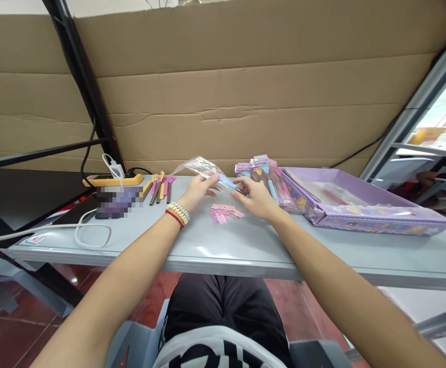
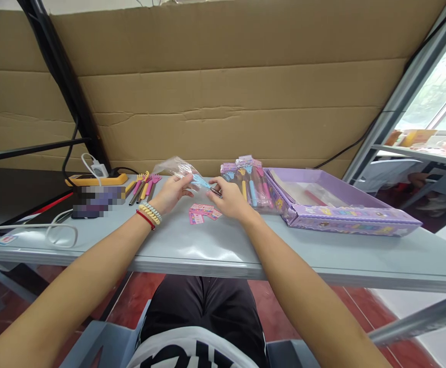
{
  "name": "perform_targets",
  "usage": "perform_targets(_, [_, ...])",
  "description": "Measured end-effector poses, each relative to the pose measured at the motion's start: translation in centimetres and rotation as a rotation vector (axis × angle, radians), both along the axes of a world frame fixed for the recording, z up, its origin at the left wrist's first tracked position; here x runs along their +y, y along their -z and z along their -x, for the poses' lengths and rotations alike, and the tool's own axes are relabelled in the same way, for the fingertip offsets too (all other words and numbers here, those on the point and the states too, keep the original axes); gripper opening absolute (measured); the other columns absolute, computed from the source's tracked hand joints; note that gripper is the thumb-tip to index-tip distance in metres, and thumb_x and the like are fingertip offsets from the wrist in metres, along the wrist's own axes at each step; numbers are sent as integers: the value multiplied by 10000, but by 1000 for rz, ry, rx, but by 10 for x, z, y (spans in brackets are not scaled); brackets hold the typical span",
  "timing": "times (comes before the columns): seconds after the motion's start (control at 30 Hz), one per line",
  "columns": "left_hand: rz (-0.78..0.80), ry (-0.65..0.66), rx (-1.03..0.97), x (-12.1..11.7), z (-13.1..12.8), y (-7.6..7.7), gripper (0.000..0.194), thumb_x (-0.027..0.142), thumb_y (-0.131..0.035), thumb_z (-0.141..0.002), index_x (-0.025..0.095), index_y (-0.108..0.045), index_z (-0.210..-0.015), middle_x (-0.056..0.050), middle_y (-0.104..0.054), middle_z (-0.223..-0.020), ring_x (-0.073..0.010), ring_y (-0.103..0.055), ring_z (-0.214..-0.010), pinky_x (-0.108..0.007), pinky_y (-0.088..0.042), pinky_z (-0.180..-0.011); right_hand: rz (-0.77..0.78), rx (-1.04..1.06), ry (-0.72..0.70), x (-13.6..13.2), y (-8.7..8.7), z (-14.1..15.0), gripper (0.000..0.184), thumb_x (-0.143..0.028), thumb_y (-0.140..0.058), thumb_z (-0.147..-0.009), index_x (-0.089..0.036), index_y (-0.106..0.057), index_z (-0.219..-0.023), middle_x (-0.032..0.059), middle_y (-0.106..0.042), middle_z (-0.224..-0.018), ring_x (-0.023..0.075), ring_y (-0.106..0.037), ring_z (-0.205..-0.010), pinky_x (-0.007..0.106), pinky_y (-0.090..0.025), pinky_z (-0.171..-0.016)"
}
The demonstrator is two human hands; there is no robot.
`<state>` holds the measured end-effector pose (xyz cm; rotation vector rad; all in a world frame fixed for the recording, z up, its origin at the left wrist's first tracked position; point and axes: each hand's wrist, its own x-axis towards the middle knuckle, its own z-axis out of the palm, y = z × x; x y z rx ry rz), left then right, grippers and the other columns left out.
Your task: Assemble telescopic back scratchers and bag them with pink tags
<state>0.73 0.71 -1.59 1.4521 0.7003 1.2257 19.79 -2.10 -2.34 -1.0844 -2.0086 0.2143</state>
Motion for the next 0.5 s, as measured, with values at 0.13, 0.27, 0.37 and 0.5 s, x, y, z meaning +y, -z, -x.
perform_targets(0.13, [10, 23, -13, -6, -1, -2, 456, 421, -727, -693, 155, -590, -1038, -73, -663, -964, -146, -636, -757, -253, -479, -612, 2, -49, -1, 1, 7, 5, 514, -328, -529, -801, -114, -435, -1258, 64, -603, -880, 160, -530, -676, 281, -398, -646])
perform_targets(0.27, [27, 77, -16, -9, -4, 0, 347, 399, -714, -717, 134, -583, -899, -87, -680, -896, -167, -662, -757, -274, -499, -652, 4, -54, 16, 1, 11, 10, 635, -273, -509, -768, -94, -338, -1353, 92, -582, -962, 172, -533, -703, 299, -413, -653])
perform_targets(0.37, [52, 101, -63, -9, -7, 0, 268, 351, -686, -749, 126, -591, -860, -94, -695, -872, -171, -669, -777, -285, -516, -694, 22, -29, 2, 0, 11, 13, 693, -212, -502, -708, -96, -320, -1366, 98, -575, -984, 174, -532, -711, 302, -420, -649])
perform_targets(0.5, [76, 57, -177, -7, -5, -4, 160, 263, -634, -784, 120, -605, -849, -81, -702, -854, -163, -673, -775, -310, -537, -749, 82, 10, 3, -1, 7, 13, 702, -207, -521, -685, -103, -340, -1355, 82, -595, -974, 161, -539, -689, 285, -416, -631])
